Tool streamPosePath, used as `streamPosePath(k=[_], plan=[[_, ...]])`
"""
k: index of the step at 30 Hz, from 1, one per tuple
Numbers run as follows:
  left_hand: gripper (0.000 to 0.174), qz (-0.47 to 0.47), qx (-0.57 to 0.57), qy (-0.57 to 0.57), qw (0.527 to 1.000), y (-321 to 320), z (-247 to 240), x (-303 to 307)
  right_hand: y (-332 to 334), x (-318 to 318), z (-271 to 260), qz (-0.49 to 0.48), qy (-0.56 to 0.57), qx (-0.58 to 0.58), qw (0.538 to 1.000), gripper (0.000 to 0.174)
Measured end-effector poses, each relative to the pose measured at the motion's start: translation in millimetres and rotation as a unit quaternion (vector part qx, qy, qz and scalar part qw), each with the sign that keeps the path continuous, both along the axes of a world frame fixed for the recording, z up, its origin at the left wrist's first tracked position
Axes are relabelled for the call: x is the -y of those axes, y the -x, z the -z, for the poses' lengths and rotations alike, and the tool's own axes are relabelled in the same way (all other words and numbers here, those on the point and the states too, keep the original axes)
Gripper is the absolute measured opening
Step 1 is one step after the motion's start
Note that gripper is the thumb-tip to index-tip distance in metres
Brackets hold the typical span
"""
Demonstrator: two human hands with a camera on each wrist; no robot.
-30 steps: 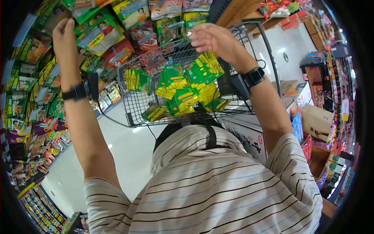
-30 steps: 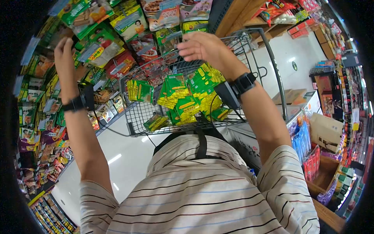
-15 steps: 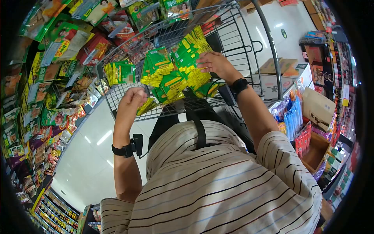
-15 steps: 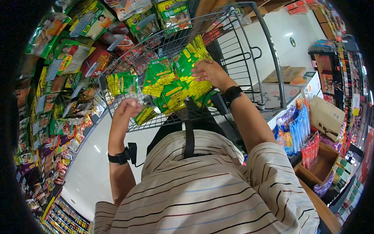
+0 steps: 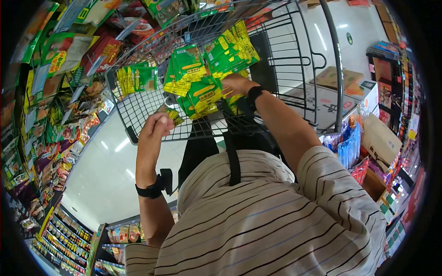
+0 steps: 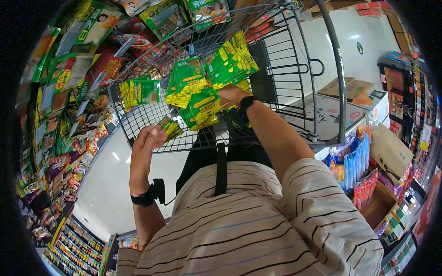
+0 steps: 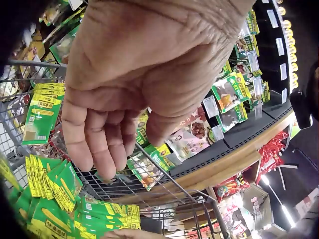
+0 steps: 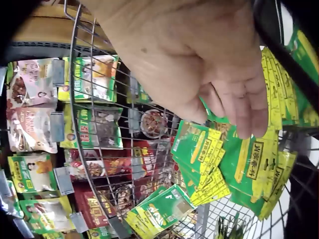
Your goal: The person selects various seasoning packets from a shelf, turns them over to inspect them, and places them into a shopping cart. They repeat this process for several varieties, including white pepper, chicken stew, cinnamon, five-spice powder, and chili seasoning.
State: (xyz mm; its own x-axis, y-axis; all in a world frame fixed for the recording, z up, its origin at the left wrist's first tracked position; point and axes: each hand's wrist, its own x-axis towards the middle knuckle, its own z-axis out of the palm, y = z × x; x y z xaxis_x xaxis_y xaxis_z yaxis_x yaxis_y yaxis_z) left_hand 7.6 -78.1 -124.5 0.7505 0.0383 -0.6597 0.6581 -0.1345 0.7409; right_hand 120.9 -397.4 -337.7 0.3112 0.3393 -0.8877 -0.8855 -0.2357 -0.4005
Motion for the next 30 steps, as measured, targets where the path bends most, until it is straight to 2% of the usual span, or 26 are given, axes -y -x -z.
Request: streamPosePath(k=[2, 3, 4, 5, 7, 9, 11, 13, 14, 16, 17, 19, 20, 21, 23, 24, 27, 30], plan=[[0.037, 0.001, -0.006, -0.011, 1.0, -1, -2, 1, 7, -2, 33, 0.002, -0.013, -0.044, 0.999, 0.065], [0.037, -0.006, -0.011, -0.014, 1.0, -2, -3, 3, 9, -6, 29, 0.035, -0.011, -0.088, 0.995, 0.067], [0.036, -0.013, -0.016, -0.016, 1.0, -2, -5, 4, 18, -1, 62, 0.02, -0.043, -0.086, 0.995, 0.066], [0.036, -0.021, -0.022, -0.019, 0.999, -1, -6, 4, 36, 9, 122, 0.005, -0.076, -0.085, 0.994, 0.066], [0.035, -0.025, -0.021, -0.021, 0.999, -1, -4, 2, 43, 2, 124, 0.061, -0.098, -0.121, 0.986, 0.064], [0.034, -0.029, -0.022, -0.022, 0.999, 0, -2, 0, 55, 0, 118, 0.202, -0.072, -0.195, 0.957, 0.061], [0.033, -0.034, -0.024, -0.025, 0.999, 0, 0, -3, 60, -4, 131, 0.226, -0.071, -0.206, 0.949, 0.06], [0.034, -0.042, -0.028, -0.023, 0.998, 0, 2, -7, 67, 2, 162, 0.104, -0.125, -0.076, 0.984, 0.06], [0.034, -0.045, -0.029, -0.021, 0.998, 0, 4, -8, 67, 12, 178, -0.035, -0.174, 0.063, 0.982, 0.06], [0.034, -0.044, -0.03, -0.023, 0.998, 0, 6, -10, 64, 14, 158, -0.153, -0.206, 0.198, 0.946, 0.057], [0.034, -0.043, -0.029, -0.024, 0.998, 0, 6, -12, 62, 8, 102, -0.133, -0.195, 0.196, 0.952, 0.055], [0.035, -0.048, -0.03, -0.031, 0.998, -1, 2, -11, 60, -1, 85, -0.044, -0.176, 0.108, 0.977, 0.05], [0.035, -0.05, -0.031, -0.033, 0.998, 0, 1, -10, 63, -4, 111, 0.026, -0.163, 0.019, 0.986, 0.048], [0.036, -0.049, -0.031, -0.032, 0.998, 0, 0, -10, 63, -7, 115, 0.099, -0.145, -0.053, 0.983, 0.045], [0.036, -0.048, -0.029, -0.03, 0.998, 1, 0, -11, 64, -11, 122, 0.262, -0.096, -0.167, 0.946, 0.041], [0.035, -0.05, -0.028, -0.024, 0.998, 2, 0, -11, 63, -14, 117, 0.341, -0.069, -0.214, 0.913, 0.039], [0.031, -0.054, -0.025, -0.013, 0.998, 6, 0, -15, 58, -23, 102, 0.389, -0.041, -0.229, 0.892, 0.033], [0.03, -0.051, -0.02, -0.014, 0.998, 9, -4, -16, 48, -21, 122, 0.255, -0.059, -0.202, 0.944, 0.025]])
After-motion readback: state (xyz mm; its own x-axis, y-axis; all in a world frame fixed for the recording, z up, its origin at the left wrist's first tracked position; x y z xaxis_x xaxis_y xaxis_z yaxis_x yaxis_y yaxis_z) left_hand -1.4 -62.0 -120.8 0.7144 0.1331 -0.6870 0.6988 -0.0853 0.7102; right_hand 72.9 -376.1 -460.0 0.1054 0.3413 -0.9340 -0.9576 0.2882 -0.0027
